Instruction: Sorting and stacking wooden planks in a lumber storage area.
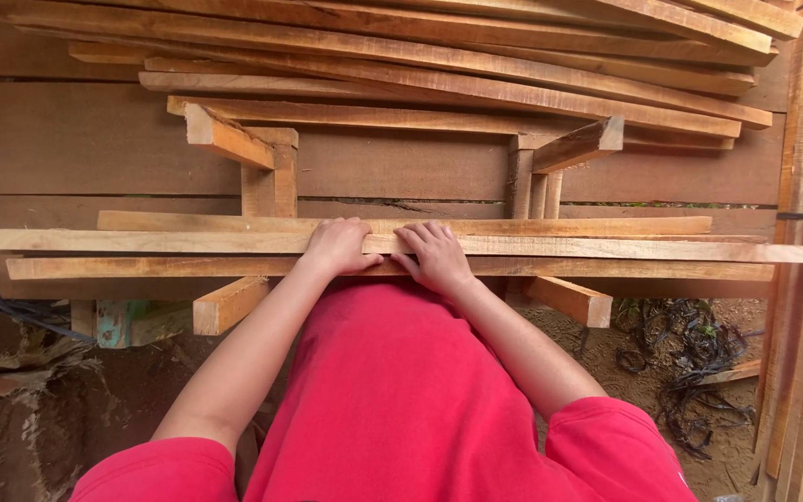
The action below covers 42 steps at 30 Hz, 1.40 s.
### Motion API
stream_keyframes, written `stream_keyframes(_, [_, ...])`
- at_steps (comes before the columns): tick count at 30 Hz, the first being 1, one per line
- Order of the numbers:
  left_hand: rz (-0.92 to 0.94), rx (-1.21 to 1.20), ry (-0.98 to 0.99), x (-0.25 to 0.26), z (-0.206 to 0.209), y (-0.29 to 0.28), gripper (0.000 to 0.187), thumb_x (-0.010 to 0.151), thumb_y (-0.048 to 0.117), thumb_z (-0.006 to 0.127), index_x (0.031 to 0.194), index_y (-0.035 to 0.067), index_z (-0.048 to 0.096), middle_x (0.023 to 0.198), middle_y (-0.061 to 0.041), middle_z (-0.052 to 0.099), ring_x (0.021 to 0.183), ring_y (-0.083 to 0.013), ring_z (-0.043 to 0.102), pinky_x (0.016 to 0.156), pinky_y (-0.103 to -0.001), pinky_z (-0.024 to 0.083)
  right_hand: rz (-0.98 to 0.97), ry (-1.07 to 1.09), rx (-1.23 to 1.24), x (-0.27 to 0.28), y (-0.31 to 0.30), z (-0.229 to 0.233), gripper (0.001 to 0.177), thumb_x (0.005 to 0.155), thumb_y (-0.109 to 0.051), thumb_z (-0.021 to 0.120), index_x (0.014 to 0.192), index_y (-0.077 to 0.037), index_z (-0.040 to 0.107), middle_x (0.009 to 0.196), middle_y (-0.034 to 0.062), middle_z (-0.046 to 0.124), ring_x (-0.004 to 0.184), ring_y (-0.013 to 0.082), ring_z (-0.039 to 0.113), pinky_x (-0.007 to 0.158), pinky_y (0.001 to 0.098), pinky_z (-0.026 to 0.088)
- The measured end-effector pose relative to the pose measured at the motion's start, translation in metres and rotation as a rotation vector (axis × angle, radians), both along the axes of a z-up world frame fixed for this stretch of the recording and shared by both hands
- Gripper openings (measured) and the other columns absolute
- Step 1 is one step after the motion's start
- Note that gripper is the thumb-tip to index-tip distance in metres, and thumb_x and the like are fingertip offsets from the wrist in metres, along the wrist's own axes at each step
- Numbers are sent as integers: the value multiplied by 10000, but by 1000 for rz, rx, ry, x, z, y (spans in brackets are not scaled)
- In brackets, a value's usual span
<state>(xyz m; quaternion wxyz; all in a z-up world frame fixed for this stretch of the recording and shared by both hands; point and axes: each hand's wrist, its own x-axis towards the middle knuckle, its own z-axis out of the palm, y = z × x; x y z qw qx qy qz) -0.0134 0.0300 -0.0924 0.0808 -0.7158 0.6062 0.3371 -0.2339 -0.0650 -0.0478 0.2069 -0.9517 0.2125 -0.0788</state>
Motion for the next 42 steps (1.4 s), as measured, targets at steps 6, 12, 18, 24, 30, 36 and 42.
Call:
stream_keyframes(6, [-5, 2, 41, 4, 24, -6, 514, 850, 630, 624, 1193, 269, 750, 1093, -47, 752, 1128, -308, 704, 933, -496, 520, 10, 22, -27, 1, -1, -6, 416, 962, -418, 662, 1273, -144, 642, 1162, 26, 649, 1096, 216, 609, 879, 359, 456])
stream_keyframes(12, [67, -16, 85, 15, 25, -18, 449, 895, 607, 602, 1170, 282, 746, 1096, -42, 768, 1144, -305, 704, 924, -493, 507, 22, 50, 0, 13, -26, -11, 410, 971, -408, 641, 1280, -139, 651, 1130, 49, 659, 1062, 256, 605, 855, 403, 468])
stream_keyframes(18, [87, 19, 99, 21, 17, -41, 433, 915, 589, 564, 1234, 342, 720, 1181, -18, 765, 1202, -285, 683, 984, -488, 486, -28, 99, 39, 17, -40, -12, 416, 967, -421, 653, 1290, -158, 649, 1152, 18, 656, 1113, 221, 595, 906, 365, 456])
stream_keyframes(24, [181, 6, 205, 21, 8, -26, 418, 978, 520, 530, 1269, 276, 704, 1242, -60, 747, 1227, -311, 666, 997, -506, 494, -58, 127, 173, 16, -35, -7, 368, 974, -389, 654, 1275, -177, 661, 1172, 29, 696, 1100, 241, 643, 951, 402, 461])
stream_keyframes(30, [183, 38, 177, 16, -4, -24, 433, 951, 537, 513, 1267, 310, 702, 1231, -21, 754, 1205, -286, 681, 998, -491, 487, -51, 133, 138, 14, -35, -11, 372, 973, -432, 643, 1262, -197, 671, 1139, 20, 722, 1080, 228, 694, 946, 388, 508])
stream_keyframes(36, [150, 9, 137, 13, -6, -28, 453, 946, 560, 504, 1248, 289, 707, 1198, -38, 758, 1179, -284, 694, 983, -496, 500, -96, 286, 131, 26, -41, -5, 482, 954, -547, 599, 1133, -117, 724, 979, 102, 756, 924, 300, 750, 817, 434, 558])
stream_keyframes(42, [190, 45, 138, 13, -1, -29, 442, 943, 566, 513, 1201, 282, 735, 1157, -39, 773, 1166, -289, 703, 974, -481, 505, -90, 502, 287, 32, -59, -4, 572, 947, -664, 503, 1157, -197, 758, 971, 120, 779, 979, 358, 752, 852, 498, 567])
